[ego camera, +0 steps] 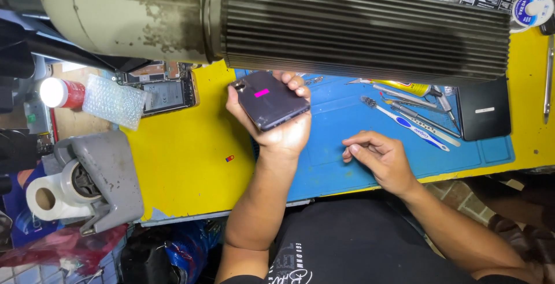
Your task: The person holds a dark smartphone and uses a metal prying tool to work along the seam between the screen and the frame. They rotate the phone to access different edges and continue prying at the bottom edge.
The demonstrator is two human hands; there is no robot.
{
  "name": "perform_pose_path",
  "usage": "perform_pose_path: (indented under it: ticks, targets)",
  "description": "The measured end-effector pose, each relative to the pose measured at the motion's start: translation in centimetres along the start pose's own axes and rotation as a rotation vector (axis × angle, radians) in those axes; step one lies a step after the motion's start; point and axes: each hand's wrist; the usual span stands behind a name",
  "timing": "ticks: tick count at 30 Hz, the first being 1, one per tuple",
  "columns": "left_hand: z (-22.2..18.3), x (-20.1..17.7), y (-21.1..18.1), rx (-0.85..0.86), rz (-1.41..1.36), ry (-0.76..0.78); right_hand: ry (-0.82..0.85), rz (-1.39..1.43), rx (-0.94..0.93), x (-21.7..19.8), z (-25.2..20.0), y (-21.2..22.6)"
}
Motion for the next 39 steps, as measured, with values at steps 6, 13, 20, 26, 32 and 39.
perform_pose_path:
  ticks: [6, 13, 20, 26, 32, 39]
  targets:
    - [1.0, -1.3, -1.6, -0.335, 0.073, 0.288, 0.013, -0.010, -0.030, 0.3, 0.1, 0.2]
    - [-0.6, -1.7, 0.0, -0.337, 0.153, 0.446, 0.044, -0.039, -0.040, 0.2, 0.2, 0.2]
    - [-1.2, 0.0, 1.0, -0.409, 0.157, 0.556, 0.053, -0.034, -0.072, 0.3, 0.3, 0.4]
    - [-1.4, -0.1, 1.5, -0.393, 0.174, 0.567, 0.059, -0.029, -0.080, 0.4, 0.4, 0.4]
    - [-1.3, 0.1, 1.5, -0.384, 0.194, 0.588, 0.061, -0.039, -0.088, 0.5, 0.4, 0.5]
    - [-1.5, 0.3, 1.4, -0.396, 0.213, 0.593, 0.063, -0.038, -0.079, 0.6, 0.4, 0.6]
Point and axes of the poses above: each hand's wrist, its own z-axis towards the middle knuckle, its own x-axis out of the palm, y = z × x, and after that the axes turned 11 degrees about -z, right-handed
